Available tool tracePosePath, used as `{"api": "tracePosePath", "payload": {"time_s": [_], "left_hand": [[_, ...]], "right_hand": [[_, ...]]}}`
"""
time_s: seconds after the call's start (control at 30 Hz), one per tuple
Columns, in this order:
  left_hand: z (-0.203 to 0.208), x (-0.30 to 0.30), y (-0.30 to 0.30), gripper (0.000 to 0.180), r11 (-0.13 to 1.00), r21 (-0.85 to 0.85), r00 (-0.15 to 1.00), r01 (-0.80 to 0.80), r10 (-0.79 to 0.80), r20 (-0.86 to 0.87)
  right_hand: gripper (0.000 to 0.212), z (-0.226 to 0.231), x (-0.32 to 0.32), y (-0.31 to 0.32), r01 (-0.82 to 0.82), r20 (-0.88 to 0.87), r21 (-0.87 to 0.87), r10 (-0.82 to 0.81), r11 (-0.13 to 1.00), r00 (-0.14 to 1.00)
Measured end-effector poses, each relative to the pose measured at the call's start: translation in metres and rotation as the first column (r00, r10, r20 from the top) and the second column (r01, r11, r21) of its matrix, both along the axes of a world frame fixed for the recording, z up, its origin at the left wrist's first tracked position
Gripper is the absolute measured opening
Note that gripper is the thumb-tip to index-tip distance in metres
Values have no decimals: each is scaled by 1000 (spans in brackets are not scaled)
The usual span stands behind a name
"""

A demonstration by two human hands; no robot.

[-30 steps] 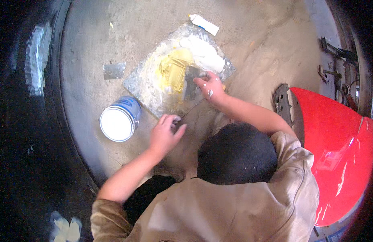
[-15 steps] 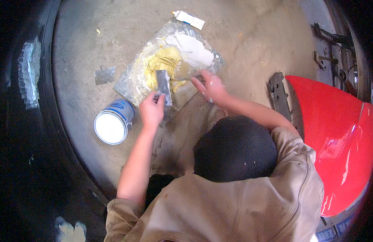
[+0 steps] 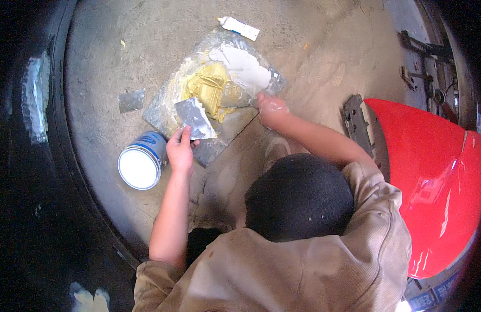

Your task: The person kneels on the floor and uses a putty knife to mix a yellow paste with a white powder on a plastic sheet. They repeatedly scoop white powder from a can and blend it into the yellow mixture until a uniform consistency is achieved.

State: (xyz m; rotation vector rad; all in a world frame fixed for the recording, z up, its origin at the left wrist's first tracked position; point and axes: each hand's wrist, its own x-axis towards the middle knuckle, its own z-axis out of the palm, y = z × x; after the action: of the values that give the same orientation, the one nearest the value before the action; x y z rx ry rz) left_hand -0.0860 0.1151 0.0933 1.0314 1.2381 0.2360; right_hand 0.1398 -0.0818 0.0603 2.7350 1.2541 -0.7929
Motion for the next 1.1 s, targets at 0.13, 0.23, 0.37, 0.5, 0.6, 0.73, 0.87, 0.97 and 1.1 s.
{"api": "tracePosePath", "payload": {"time_s": [0.13, 0.23, 0.37, 0.5, 0.6, 0.73, 0.87, 0.97, 1.1], "left_hand": [[1, -6, 9, 28, 994, 91, 998, -59, 58, 6], [1, -7, 15, 29, 993, 80, 996, -84, 81, 46], [1, -6, 20, 31, 993, 29, 992, -115, 113, 52], [0, 4, 23, 33, 995, 11, 994, -100, 99, 39], [-4, 15, 21, 35, 985, 14, 979, -173, 170, 112], [-12, 27, 21, 37, 981, 11, 973, -196, 193, 130], [-16, 29, 20, 37, 980, 21, 971, -198, 193, 144], [-16, 30, 18, 37, 979, 39, 970, -199, 192, 148], [-17, 31, 16, 24, 976, 65, 971, -207, 197, 137]], "right_hand": [[48, 38, -2, 4, -14, 58, 135, 6, 991, 998], [41, 58, -3, 1, 64, 19, 194, -68, 979, 997], [45, 77, -3, -5, 137, -35, 129, -133, 982, 990], [46, 98, -2, 0, 181, -184, 128, -156, 975, 970], [42, 114, -7, 6, 118, -234, 179, -75, 977, 969], [41, 128, -11, 16, 26, -240, 245, 35, 969, 970], [40, 129, -13, 22, 54, -267, 215, 5, 975, 964], [40, 127, -16, 25, 32, -244, 256, 33, 966, 969], [39, 122, -20, 25, 57, -287, 123, -20, 991, 958]]}}
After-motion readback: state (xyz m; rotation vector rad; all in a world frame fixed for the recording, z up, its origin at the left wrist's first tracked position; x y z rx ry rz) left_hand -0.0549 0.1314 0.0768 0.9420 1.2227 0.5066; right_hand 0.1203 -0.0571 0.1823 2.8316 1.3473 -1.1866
